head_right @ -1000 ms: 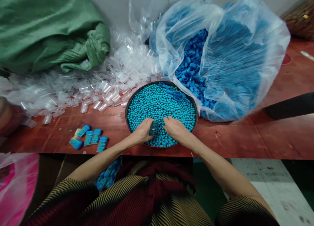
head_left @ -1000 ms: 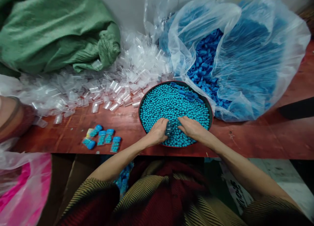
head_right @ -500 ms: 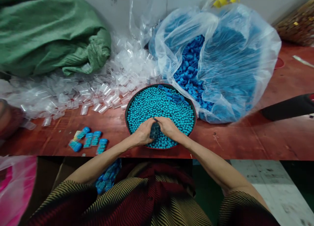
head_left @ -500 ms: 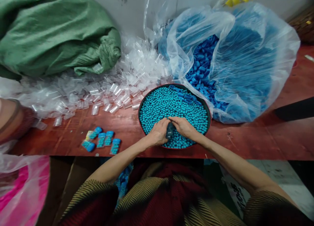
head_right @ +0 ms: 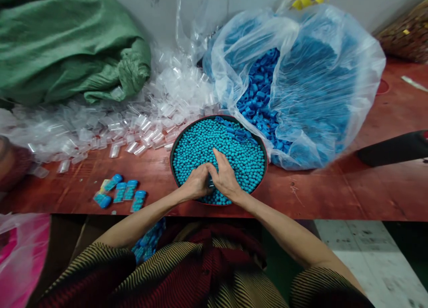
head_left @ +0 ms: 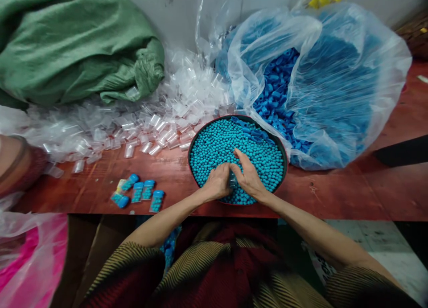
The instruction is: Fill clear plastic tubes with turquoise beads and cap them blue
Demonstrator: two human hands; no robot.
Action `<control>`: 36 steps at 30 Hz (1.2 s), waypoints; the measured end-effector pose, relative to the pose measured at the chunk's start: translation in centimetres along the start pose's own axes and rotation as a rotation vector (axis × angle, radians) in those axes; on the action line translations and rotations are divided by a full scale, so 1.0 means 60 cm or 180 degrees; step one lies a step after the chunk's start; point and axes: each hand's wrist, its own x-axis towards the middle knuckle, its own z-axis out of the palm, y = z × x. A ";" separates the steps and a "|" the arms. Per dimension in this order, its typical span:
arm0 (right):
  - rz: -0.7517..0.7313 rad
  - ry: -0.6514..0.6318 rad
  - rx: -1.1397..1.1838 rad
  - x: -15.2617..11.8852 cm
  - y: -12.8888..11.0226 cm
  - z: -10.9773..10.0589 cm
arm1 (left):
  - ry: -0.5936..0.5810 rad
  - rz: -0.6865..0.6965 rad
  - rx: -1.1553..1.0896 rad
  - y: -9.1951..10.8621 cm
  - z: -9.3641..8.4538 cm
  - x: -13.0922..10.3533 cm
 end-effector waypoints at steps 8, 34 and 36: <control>-0.0304 -0.0281 0.0326 0.009 -0.014 0.020 | 0.0401 -0.0096 -0.0139 -0.008 0.007 -0.003; 0.0410 0.0995 -0.0925 0.062 0.133 -0.037 | -0.0866 -0.0986 0.1301 -0.070 -0.179 0.108; 0.0703 0.1010 -0.0813 0.074 0.150 -0.036 | -0.1038 -0.1008 0.1230 -0.070 -0.180 0.116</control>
